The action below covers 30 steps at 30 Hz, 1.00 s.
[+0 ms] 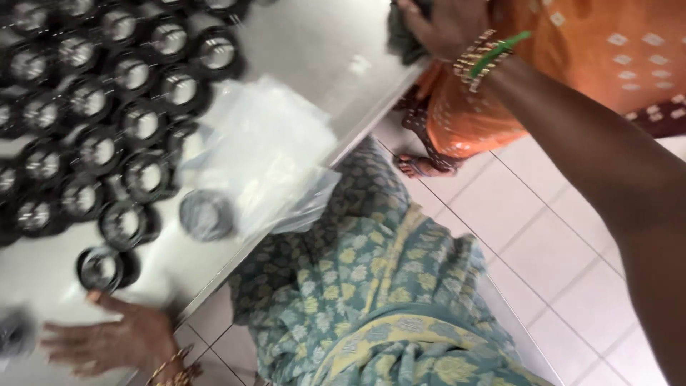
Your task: Clean small black metal rings with a cloth and place them into plastic bags for packaging.
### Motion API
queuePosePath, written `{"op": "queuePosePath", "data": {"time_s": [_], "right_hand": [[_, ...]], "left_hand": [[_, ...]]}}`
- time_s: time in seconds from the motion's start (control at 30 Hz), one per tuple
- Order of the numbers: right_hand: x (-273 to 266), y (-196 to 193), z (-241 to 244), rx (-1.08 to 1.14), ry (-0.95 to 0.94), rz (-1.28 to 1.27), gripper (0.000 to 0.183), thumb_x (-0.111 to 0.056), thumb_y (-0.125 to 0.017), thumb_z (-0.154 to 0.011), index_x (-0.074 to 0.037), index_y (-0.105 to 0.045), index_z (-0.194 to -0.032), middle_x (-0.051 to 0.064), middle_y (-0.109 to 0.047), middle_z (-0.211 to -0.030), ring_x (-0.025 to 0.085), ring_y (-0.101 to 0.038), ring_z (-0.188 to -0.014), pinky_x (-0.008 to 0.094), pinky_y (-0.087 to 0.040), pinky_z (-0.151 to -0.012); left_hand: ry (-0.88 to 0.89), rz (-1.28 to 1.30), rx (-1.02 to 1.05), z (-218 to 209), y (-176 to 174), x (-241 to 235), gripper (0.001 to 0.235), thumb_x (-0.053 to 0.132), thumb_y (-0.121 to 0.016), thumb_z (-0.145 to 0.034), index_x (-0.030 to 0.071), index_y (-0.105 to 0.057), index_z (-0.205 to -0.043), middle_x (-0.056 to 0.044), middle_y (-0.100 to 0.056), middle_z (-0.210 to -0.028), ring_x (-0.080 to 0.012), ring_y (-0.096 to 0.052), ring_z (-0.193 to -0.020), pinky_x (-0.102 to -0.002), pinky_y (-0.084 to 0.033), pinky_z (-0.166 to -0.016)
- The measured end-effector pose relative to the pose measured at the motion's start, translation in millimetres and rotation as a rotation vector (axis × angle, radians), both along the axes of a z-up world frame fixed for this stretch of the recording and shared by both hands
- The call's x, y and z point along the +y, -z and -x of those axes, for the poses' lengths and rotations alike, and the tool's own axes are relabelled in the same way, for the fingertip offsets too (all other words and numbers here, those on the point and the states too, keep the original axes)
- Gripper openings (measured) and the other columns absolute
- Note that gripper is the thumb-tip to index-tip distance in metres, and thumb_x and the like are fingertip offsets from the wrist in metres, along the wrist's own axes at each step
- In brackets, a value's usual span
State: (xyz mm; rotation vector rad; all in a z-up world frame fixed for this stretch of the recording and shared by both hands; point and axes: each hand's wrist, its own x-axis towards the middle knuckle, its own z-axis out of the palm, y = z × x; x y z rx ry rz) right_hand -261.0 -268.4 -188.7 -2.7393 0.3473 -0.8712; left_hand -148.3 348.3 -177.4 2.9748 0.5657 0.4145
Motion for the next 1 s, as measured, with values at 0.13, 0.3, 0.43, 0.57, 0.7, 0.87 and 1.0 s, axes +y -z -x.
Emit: {"op": "queuePosePath", "data": {"time_s": [0.13, 0.3, 0.43, 0.57, 0.7, 0.87, 1.0], "right_hand": [[-16.1, -1.4, -2.9, -0.073, -0.060, 0.132, 0.022, -0.024, -0.066, -0.106, -0.002, -0.066, -0.108, 0.019, -0.071, -0.092, 0.040, -0.067, -0.086, 0.051, -0.053, -0.076], [-24.4, 6.9, 2.5, -0.004, -0.071, 0.078, 0.021, -0.020, -0.060, -0.104, 0.000, -0.064, -0.103, 0.021, -0.071, -0.091, 0.040, -0.070, -0.087, 0.049, -0.055, -0.078], [-44.4, 15.5, -3.6, 0.016, 0.029, 0.106, 0.026, -0.025, -0.063, -0.109, -0.001, -0.064, -0.101, 0.020, -0.070, -0.085, 0.038, -0.069, -0.080, 0.049, -0.056, -0.080], [-60.1, 27.3, -1.9, 0.105, 0.060, 0.131, 0.018, -0.020, -0.060, -0.106, -0.002, -0.066, -0.107, 0.019, -0.071, -0.090, 0.035, -0.071, -0.084, 0.045, -0.057, -0.078], [-33.8, 11.5, -1.0, 0.017, 0.080, 0.097, 0.021, -0.023, -0.065, -0.110, -0.007, -0.068, -0.123, 0.020, -0.073, -0.100, 0.035, -0.072, -0.093, 0.044, -0.058, -0.086], [-27.1, 8.1, 6.8, 0.189, 0.058, -0.049, 0.023, -0.025, -0.058, -0.117, -0.007, -0.067, -0.128, 0.018, -0.072, -0.105, 0.030, -0.072, -0.094, 0.038, -0.058, -0.087], [-33.4, 11.6, 4.4, 0.222, 0.076, -0.045, 0.020, -0.023, -0.061, -0.119, -0.004, -0.069, -0.121, 0.019, -0.072, -0.101, 0.030, -0.072, -0.090, 0.038, -0.058, -0.084]], "left_hand": [[-0.036, 0.169, 0.054, -1.7, -11.1, -17.8, 0.087, 0.067, -0.021, -0.110, 0.003, -0.008, -0.166, -0.025, -0.005, -0.172, -0.0442, -0.003, -0.159, -0.068, -0.006, -0.126], [-0.002, 0.217, -0.071, 11.3, -10.6, -12.2, 0.086, 0.065, -0.027, -0.111, 0.003, -0.008, -0.166, -0.026, -0.006, -0.172, -0.0427, -0.002, -0.160, -0.067, -0.004, -0.126], [-0.003, 0.274, -0.158, 10.8, -17.7, -20.3, 0.087, 0.066, -0.033, -0.108, 0.005, -0.011, -0.165, -0.025, -0.008, -0.172, -0.0420, -0.002, -0.159, -0.065, -0.003, -0.126], [-0.023, 0.311, -0.199, 13.1, -26.2, -26.2, 0.089, 0.065, -0.038, -0.105, 0.003, -0.013, -0.163, -0.025, -0.011, -0.171, -0.0430, -0.004, -0.158, -0.065, -0.003, -0.126], [0.015, 0.288, -0.208, 13.1, -15.2, -21.3, 0.089, 0.064, -0.039, -0.104, 0.000, -0.015, -0.163, -0.028, -0.012, -0.169, -0.0468, -0.002, -0.156, -0.067, -0.001, -0.122], [-0.020, 0.316, -0.084, 8.6, -11.5, -17.5, 0.090, 0.062, -0.041, -0.100, -0.002, -0.018, -0.159, -0.030, -0.014, -0.166, -0.0471, -0.004, -0.154, -0.067, -0.002, -0.120], [-0.042, 0.273, -0.037, 6.4, -10.7, -19.4, 0.089, 0.061, -0.043, -0.100, -0.003, -0.021, -0.158, -0.031, -0.016, -0.165, -0.0471, -0.006, -0.154, -0.067, -0.004, -0.120]]}}
